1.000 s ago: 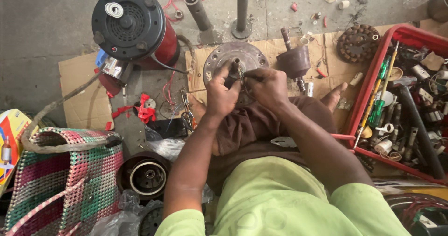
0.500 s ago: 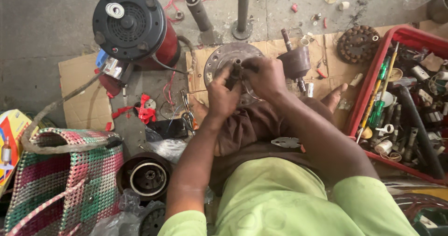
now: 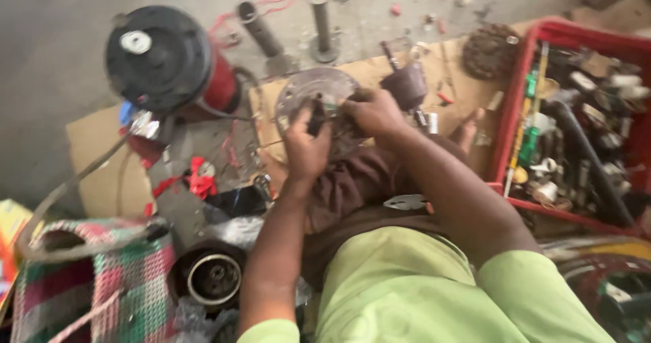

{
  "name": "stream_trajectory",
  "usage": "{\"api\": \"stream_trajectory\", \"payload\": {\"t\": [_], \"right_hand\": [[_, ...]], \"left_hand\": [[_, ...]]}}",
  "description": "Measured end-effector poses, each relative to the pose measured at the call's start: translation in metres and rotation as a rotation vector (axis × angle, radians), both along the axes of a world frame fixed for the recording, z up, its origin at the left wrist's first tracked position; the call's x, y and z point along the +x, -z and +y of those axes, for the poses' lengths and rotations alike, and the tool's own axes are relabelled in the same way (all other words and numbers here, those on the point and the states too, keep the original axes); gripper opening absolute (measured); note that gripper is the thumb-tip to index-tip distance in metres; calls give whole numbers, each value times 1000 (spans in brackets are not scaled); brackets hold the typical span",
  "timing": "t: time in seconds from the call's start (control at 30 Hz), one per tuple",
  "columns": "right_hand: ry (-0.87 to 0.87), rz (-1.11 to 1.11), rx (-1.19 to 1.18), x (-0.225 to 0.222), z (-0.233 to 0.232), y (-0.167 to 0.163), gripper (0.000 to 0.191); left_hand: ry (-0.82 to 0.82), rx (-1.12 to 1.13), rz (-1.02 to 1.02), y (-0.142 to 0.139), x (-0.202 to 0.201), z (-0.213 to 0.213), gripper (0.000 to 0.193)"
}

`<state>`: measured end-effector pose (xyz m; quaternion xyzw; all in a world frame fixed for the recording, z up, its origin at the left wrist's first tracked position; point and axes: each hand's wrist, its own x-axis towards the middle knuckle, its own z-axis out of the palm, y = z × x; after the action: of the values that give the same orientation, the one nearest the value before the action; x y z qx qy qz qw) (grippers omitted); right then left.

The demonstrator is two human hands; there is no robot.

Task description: The person disassembles an electric motor, removes the rotor, and uses pliers and a screwdriver to detach a terminal block. They then separate the stator and rotor components and begin wrapping the stator windings with white tape.

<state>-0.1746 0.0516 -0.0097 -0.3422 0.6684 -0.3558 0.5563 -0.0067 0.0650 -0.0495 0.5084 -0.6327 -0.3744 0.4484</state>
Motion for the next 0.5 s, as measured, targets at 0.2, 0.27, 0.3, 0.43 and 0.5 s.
{"api": "stream_trajectory", "payload": {"t": [0.2, 0.27, 0.3, 0.43, 0.5], "right_hand": [[91, -305, 77, 3, -6, 2, 17], [75, -279, 87, 2, -7, 1, 15], [39, -230, 30, 2, -8, 1, 15], [-153, -85, -128, -2, -9, -1, 16], [-184, -86, -97, -2, -11, -3, 17]], "left_hand": [[-36, -118, 9, 3, -5, -1, 53], [-49, -99, 9, 3, -6, 0, 54], [-56, -91, 10, 2, -7, 0, 54], [-62, -71, 38, 1, -9, 1, 50], [-62, -115, 30, 1, -9, 1, 51]]}}
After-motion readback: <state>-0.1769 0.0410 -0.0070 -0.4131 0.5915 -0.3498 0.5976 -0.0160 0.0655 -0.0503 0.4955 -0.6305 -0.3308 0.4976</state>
